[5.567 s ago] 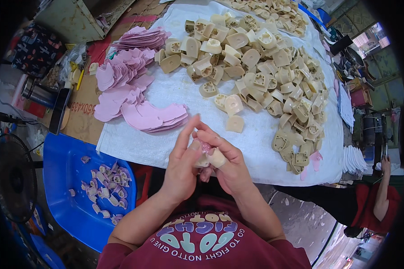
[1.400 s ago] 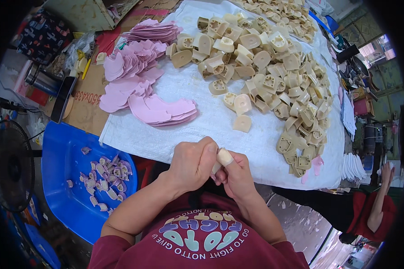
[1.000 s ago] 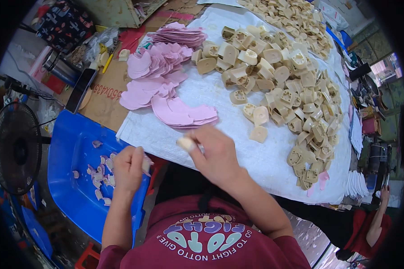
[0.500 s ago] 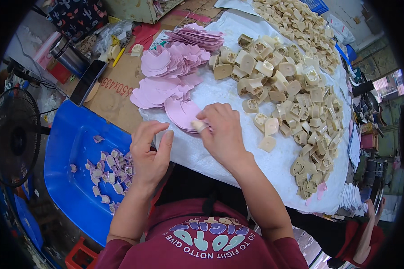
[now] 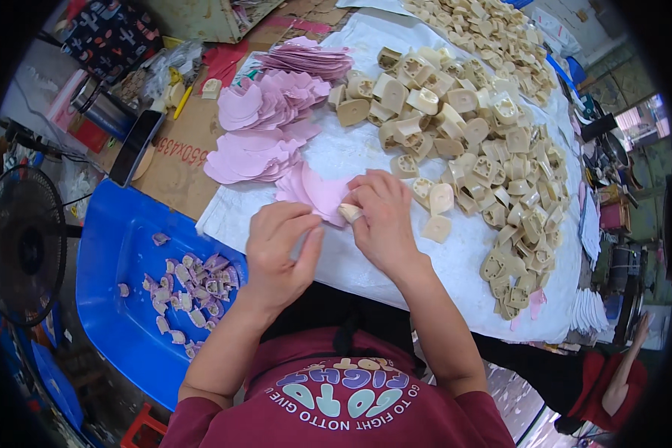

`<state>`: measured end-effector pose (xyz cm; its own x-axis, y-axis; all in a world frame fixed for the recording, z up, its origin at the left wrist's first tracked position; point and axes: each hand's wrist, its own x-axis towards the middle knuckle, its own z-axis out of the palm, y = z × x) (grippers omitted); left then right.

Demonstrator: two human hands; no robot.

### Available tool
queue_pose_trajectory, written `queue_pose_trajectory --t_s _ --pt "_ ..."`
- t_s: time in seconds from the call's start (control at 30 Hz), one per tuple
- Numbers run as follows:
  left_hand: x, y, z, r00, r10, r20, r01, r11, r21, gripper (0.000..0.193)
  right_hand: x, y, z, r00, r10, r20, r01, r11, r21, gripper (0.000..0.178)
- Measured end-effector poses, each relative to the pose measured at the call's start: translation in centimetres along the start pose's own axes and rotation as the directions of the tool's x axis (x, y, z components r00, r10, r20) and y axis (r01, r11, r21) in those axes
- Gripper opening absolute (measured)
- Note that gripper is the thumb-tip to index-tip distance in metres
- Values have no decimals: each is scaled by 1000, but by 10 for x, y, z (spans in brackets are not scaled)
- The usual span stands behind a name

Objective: The person inserts pink foam pieces into beige plastic molds by hand. They repeatedly pick up a foam piece and a mold, press them together, and place the assembled unit into a blue bin. The person also adjusts the camera headstrap during the task.

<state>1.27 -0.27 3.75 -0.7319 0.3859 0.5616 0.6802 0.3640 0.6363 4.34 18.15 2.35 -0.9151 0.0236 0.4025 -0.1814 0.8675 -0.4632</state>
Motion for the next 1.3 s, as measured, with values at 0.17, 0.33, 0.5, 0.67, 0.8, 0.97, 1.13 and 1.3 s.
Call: queue_pose_trajectory --t_s 0.17,0.33,0.5,0.67,0.8,0.97,1.13,1.3 --pt "11 -14 20 989 -11 150 16 999 -30 14 -18 16 -17 960 265 -90 -204 883 424 11" --pt "6 -17 17 998 -31 53 34 997 -68 14 -20 9 -21 965 199 -174 -111 903 415 12" --pt "3 -17 14 996 -42 81 44 999 -23 14 -2 -1 6 984 147 -104 -113 953 280 10" --pt "7 -19 8 980 -131 151 148 983 -107 12 -14 13 -8 917 376 -130 -227 764 604 10" --pt "6 -18 12 943 -325 70 327 864 -384 12 -33 10 -60 814 553 -177 -160 507 847 11" --pt "8 -1 13 997 -70 -31 61 973 -222 19 -63 13 -70 864 377 -333 -166 839 518 14" --pt "-4 42 29 641 -320 698 767 287 -573 29 -75 -15 -67 981 -30 -192 77 966 245 25" --pt "0 43 52 560 -494 665 767 6 -641 31 -89 39 -65 928 238 -288 -226 971 75 40"
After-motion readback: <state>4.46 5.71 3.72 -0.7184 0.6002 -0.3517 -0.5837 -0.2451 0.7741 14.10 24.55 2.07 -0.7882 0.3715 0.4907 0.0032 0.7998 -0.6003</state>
